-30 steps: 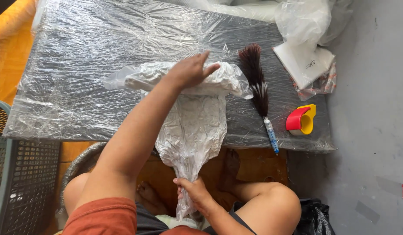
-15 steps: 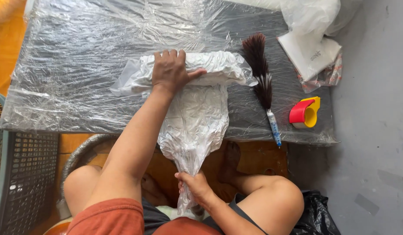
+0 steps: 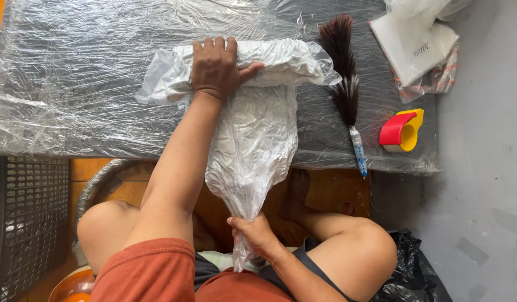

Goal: The person places a dark object into a clear plastic bag on a table, then uses a feather duster to brush the exterior of the bag. They then insert a vacuum cleaner hose into the bag to remove air, seal the opening, and press down on the bag to compact the contents.

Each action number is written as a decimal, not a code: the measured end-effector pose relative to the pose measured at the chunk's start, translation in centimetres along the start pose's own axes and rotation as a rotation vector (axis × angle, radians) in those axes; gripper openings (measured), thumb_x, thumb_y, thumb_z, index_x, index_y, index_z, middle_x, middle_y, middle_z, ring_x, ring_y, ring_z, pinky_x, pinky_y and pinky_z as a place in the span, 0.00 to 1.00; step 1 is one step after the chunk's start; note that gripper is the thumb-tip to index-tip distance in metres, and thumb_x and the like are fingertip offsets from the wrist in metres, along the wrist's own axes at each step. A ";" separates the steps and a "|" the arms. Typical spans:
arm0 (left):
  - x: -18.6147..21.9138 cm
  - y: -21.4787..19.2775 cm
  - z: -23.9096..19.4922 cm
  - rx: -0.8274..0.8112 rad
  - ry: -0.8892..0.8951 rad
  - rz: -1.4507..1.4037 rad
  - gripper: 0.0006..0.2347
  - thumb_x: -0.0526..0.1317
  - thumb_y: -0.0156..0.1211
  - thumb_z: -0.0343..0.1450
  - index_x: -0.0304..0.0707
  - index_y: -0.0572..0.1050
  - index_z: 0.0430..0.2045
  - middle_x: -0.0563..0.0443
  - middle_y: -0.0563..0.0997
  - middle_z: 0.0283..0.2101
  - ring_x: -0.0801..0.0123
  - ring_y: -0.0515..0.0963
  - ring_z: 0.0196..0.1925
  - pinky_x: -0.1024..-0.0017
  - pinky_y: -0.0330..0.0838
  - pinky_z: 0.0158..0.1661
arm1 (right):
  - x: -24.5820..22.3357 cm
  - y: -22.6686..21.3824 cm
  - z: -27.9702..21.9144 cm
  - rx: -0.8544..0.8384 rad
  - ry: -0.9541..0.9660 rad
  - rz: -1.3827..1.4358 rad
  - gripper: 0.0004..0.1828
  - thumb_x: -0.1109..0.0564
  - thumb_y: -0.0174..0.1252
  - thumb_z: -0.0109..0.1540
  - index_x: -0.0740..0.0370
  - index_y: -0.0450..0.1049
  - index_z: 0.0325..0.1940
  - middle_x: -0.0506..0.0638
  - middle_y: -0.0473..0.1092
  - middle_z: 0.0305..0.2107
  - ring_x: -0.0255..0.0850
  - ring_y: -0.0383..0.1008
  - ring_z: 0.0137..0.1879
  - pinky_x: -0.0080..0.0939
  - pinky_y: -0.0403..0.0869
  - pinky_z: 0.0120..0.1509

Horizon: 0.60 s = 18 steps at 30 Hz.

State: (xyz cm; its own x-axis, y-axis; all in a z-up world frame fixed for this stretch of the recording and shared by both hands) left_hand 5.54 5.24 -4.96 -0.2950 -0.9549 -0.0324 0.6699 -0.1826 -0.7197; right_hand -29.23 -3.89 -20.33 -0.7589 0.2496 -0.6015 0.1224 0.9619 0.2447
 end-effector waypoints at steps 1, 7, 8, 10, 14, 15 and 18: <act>0.0 -0.1 0.1 0.001 0.000 -0.004 0.40 0.77 0.32 0.75 0.36 0.78 0.32 0.46 0.77 0.28 0.58 0.74 0.27 0.56 0.67 0.40 | 0.2 -0.1 0.2 0.002 0.001 0.005 0.05 0.67 0.60 0.60 0.71 0.73 0.39 0.54 0.68 0.21 0.39 0.67 0.23 0.38 0.69 0.29; -0.1 0.2 0.0 0.002 0.000 0.010 0.40 0.77 0.29 0.76 0.37 0.78 0.34 0.47 0.77 0.29 0.58 0.74 0.28 0.55 0.68 0.41 | 0.7 -0.3 0.8 -0.015 -0.005 0.005 0.06 0.67 0.60 0.59 0.71 0.73 0.40 0.54 0.69 0.21 0.39 0.67 0.23 0.37 0.69 0.28; -0.1 0.3 -0.1 0.007 -0.002 0.015 0.40 0.77 0.29 0.76 0.36 0.79 0.35 0.46 0.77 0.29 0.58 0.74 0.28 0.54 0.68 0.41 | 0.7 -0.3 0.9 -0.019 -0.003 0.010 0.08 0.67 0.60 0.59 0.71 0.73 0.42 0.54 0.69 0.22 0.39 0.67 0.24 0.37 0.69 0.29; -0.2 0.2 -0.3 0.010 -0.008 -0.004 0.40 0.77 0.29 0.76 0.36 0.79 0.35 0.46 0.78 0.30 0.57 0.75 0.29 0.54 0.68 0.43 | 0.4 -0.1 0.6 -0.008 0.011 -0.007 0.07 0.67 0.60 0.59 0.72 0.73 0.41 0.54 0.68 0.20 0.39 0.67 0.23 0.37 0.69 0.29; -0.2 -0.2 -0.1 0.060 -0.005 -0.038 0.39 0.76 0.32 0.77 0.37 0.78 0.33 0.47 0.77 0.29 0.57 0.74 0.28 0.52 0.68 0.44 | 0.1 -0.1 0.7 0.008 0.026 -0.055 0.06 0.65 0.60 0.59 0.71 0.74 0.39 0.53 0.68 0.18 0.39 0.66 0.22 0.36 0.68 0.28; -0.3 -0.2 -0.1 0.059 -0.007 -0.038 0.39 0.76 0.32 0.77 0.37 0.78 0.33 0.47 0.77 0.29 0.57 0.74 0.28 0.52 0.68 0.44 | 0.1 -0.2 0.8 0.009 0.028 -0.056 0.06 0.65 0.60 0.59 0.71 0.74 0.39 0.53 0.68 0.18 0.39 0.66 0.22 0.36 0.68 0.28; -0.1 -0.2 -0.2 0.076 0.000 0.000 0.38 0.76 0.31 0.77 0.39 0.77 0.30 0.48 0.76 0.28 0.59 0.72 0.27 0.55 0.67 0.41 | 0.2 0.1 0.9 -0.036 0.018 -0.044 0.05 0.65 0.59 0.60 0.70 0.73 0.40 0.53 0.67 0.18 0.38 0.65 0.21 0.36 0.67 0.27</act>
State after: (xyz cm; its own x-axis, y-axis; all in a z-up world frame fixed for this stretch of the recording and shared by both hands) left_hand 5.31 5.45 -4.89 -0.2949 -0.9550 -0.0324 0.7195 -0.1997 -0.6652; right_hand -28.81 -3.66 -21.14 -0.7742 0.2053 -0.5987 0.0663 0.9670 0.2458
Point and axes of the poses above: each hand's wrist, its own z-axis towards the middle knuckle, its own y-axis out of the palm, x = y × z, the point moved 9 cm from there along z, towards the middle knuckle
